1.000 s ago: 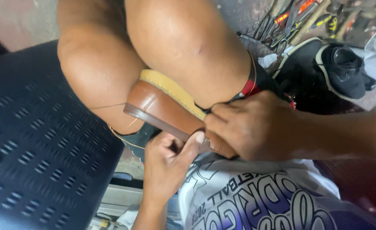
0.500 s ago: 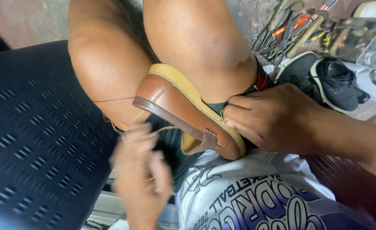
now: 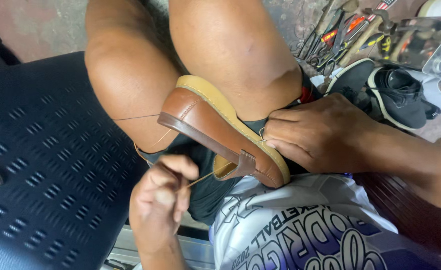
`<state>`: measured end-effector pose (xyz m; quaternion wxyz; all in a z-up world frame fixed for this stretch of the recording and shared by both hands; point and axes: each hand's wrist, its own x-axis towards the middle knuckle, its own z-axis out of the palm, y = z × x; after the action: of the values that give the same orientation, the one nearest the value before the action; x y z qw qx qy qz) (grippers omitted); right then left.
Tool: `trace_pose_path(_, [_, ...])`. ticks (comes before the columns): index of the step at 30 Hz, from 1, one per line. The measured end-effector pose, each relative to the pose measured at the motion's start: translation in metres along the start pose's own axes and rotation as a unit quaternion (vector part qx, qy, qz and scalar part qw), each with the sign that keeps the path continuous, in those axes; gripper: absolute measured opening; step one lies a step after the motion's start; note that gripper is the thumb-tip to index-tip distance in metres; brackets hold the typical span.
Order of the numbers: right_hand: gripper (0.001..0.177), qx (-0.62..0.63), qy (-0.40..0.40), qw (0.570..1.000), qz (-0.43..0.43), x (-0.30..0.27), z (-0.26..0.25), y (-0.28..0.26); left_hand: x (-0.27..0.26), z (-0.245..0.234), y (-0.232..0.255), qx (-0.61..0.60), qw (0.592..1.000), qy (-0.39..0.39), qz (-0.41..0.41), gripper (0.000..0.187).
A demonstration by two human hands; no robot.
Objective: The person is sewing a brown leather shoe using a needle and thread. They repeatedly push the needle through the shoe's sole and pull the thread tight to secure the stitching.
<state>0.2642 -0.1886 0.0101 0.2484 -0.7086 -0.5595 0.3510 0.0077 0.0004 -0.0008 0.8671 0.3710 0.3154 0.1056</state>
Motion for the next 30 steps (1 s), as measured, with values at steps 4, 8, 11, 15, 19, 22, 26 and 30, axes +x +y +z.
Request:
trace_pose_path(4, [0.009,0.019,0.002,1.000,0.002,0.001,-0.001,0.000,0.020,0.018,-0.001,0.080,0.990,0.056,-0.099,0.022])
trace_pose_path(8, [0.009,0.032,0.039,0.998,-0.028,0.000,-0.002,0.002,0.036,0.046,-0.002,0.418,0.904,0.009,-0.092,0.022])
trace_pose_path(11, [0.009,0.003,0.024,0.999,-0.046,0.000,0.000,0.005,0.047,0.054,0.003,0.504,0.856,-0.050,-0.100,0.020])
trace_pose_path(15, [0.008,-0.021,0.054,0.994,-0.097,-0.001,0.001,0.006,0.060,0.052,0.006,0.524,0.837,-0.145,-0.062,0.017])
trace_pose_path(19, [0.009,-0.020,0.072,0.992,-0.098,-0.002,0.002,0.004,0.065,0.051,0.006,0.488,0.840,-0.161,-0.173,0.025])
trace_pose_path(22, [0.009,-0.025,0.077,0.993,-0.090,-0.002,0.004,0.004,0.067,0.052,0.003,0.463,0.857,-0.165,-0.155,0.018])
trace_pose_path(26, [0.010,-0.041,0.063,0.994,-0.079,-0.002,0.000,-0.001,0.068,0.056,0.001,0.472,0.853,-0.138,-0.178,0.008])
trace_pose_path(30, [0.017,-0.107,0.012,0.993,-0.046,-0.005,-0.004,-0.019,0.065,0.058,0.003,0.618,0.721,-0.140,-0.279,0.022])
